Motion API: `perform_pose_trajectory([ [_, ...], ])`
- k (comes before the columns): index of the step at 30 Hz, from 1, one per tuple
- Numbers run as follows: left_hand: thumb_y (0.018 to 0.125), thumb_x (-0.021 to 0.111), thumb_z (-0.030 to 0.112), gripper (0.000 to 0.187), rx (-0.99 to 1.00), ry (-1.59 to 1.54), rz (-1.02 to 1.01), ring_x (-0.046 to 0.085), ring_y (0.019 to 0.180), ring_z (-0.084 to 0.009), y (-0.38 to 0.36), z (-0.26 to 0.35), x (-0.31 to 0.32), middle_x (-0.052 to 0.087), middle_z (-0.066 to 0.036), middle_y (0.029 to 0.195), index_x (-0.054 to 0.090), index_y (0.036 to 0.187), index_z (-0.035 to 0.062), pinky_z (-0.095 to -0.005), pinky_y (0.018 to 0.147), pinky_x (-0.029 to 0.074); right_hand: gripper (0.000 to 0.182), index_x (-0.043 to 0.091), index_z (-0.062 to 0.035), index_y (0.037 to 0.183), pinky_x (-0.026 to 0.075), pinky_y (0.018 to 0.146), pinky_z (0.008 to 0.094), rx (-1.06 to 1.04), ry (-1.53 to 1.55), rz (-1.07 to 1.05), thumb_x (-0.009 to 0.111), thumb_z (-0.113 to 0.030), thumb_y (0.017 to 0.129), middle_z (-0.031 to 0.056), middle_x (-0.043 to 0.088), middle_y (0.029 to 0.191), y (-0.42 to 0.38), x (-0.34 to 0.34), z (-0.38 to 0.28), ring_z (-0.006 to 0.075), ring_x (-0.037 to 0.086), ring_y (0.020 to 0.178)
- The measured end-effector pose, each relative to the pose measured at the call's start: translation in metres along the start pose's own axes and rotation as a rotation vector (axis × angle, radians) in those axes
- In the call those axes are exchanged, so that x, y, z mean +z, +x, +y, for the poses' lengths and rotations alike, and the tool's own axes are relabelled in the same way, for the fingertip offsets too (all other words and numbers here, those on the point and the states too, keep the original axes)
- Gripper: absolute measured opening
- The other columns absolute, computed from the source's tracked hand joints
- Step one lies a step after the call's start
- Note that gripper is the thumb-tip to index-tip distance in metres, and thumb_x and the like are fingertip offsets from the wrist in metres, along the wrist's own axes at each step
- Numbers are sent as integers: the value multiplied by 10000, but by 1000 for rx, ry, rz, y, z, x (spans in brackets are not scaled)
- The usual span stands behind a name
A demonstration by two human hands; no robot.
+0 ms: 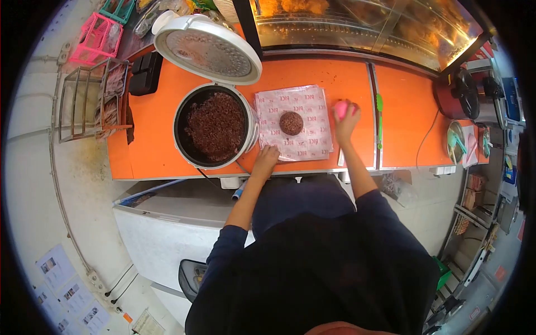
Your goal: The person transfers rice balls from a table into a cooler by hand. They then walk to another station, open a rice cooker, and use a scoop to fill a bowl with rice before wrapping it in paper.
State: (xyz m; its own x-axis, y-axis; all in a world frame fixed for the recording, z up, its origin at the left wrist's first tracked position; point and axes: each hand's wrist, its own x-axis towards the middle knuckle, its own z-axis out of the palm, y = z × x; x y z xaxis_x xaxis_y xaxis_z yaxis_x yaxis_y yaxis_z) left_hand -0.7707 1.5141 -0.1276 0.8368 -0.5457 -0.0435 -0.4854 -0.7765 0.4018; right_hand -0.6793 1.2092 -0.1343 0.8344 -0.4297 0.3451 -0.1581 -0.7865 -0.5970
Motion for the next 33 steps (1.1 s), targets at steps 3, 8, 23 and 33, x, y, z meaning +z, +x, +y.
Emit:
perform_pose_trajectory([
  [3, 776, 574, 61, 202, 7, 64, -52, 531, 1014, -292, 0, 1, 4, 579, -100, 1036, 564, 977, 44, -427, 862, 448, 588, 471, -73, 1312, 339, 994, 508, -122, -116, -70, 708, -266, 811, 263, 433, 1263, 16, -3, 25, 446, 400, 1177],
  [8, 755, 593, 41, 216, -73, -104, -142, 547, 929, -326, 3, -8, 14, 571, -120, 948, 550, 966, 65, -422, 791, 464, 501, 523, -89, 1211, 357, 956, 504, -361, 347, -615, 719, -209, 766, 156, 500, 1231, -41, -7, 8, 337, 426, 1192],
  [23, 805, 599, 57, 137, 27, -104, 235, 546, 844, -317, 17, 11, -22, 561, -109, 825, 604, 942, 71, -400, 717, 443, 178, 592, -98, 834, 424, 768, 393, 34, 517, -1211, 722, -143, 721, 70, 583, 854, -57, -3, -2, 262, 574, 840],
  [33, 828, 573, -13, 175, -327, -799, 307, 646, 990, -247, -29, 8, 10, 683, -111, 1014, 691, 951, 25, -345, 888, 495, 32, 613, -72, 785, 398, 759, 386, -525, 223, -698, 625, -59, 758, 62, 561, 802, -79, -61, 16, 262, 547, 857],
])
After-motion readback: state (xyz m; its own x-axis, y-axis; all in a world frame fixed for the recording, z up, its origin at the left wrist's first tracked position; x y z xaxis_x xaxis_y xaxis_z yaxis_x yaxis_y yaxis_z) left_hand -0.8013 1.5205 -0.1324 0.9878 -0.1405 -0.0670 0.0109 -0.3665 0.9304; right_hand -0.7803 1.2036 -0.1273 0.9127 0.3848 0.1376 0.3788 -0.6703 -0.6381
